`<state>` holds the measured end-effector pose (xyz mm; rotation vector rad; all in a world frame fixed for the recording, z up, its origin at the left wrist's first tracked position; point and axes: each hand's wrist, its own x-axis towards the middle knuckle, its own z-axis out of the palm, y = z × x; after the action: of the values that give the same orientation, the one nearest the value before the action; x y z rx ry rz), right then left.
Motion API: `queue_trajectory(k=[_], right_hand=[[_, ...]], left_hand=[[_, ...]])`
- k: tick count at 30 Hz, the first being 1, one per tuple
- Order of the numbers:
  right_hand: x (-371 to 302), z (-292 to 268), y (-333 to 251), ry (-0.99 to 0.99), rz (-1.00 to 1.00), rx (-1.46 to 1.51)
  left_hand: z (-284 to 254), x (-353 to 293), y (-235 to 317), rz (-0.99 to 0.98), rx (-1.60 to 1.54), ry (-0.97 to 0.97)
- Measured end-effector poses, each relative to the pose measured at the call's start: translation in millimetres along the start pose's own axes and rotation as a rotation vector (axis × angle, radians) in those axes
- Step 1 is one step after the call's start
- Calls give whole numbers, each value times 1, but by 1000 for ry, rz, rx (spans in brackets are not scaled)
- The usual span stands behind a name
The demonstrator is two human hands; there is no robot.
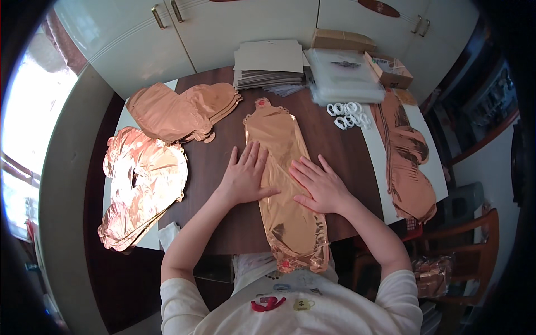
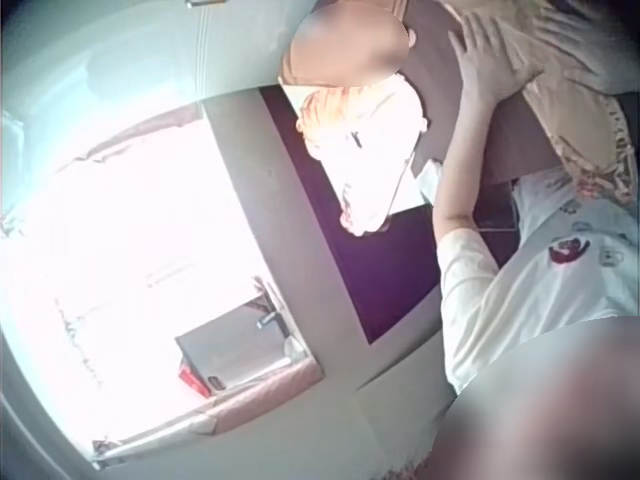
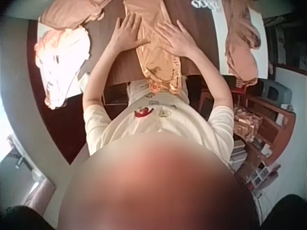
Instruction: Fold a metallic letter balloon and place it into a cardboard packaging sleeve.
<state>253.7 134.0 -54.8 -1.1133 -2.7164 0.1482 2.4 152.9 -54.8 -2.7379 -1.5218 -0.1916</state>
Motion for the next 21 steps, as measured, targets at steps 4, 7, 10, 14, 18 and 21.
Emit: queue_trajectory(k=[4, 7, 10, 14, 18, 21], right_hand=[[-1, 0, -1, -2, -38, -41], [-1, -1, -2, 3, -40, -1], [-1, -1, -1, 25, -41, -4], [-1, -1, -1, 24, -35, 0], [0, 1, -2, 28, -33, 8], [0, 1, -3, 33, -34, 15]], left_hand=[[2, 7, -16, -27, 32, -15], [-3, 12, -24, -55, 10, -66], [-1, 18, -36, -45, 10, -60], [0, 25, -53, -45, 15, -91], [-6, 32, -64, -65, 13, -134], [-2, 26, -63, -57, 59, -94]])
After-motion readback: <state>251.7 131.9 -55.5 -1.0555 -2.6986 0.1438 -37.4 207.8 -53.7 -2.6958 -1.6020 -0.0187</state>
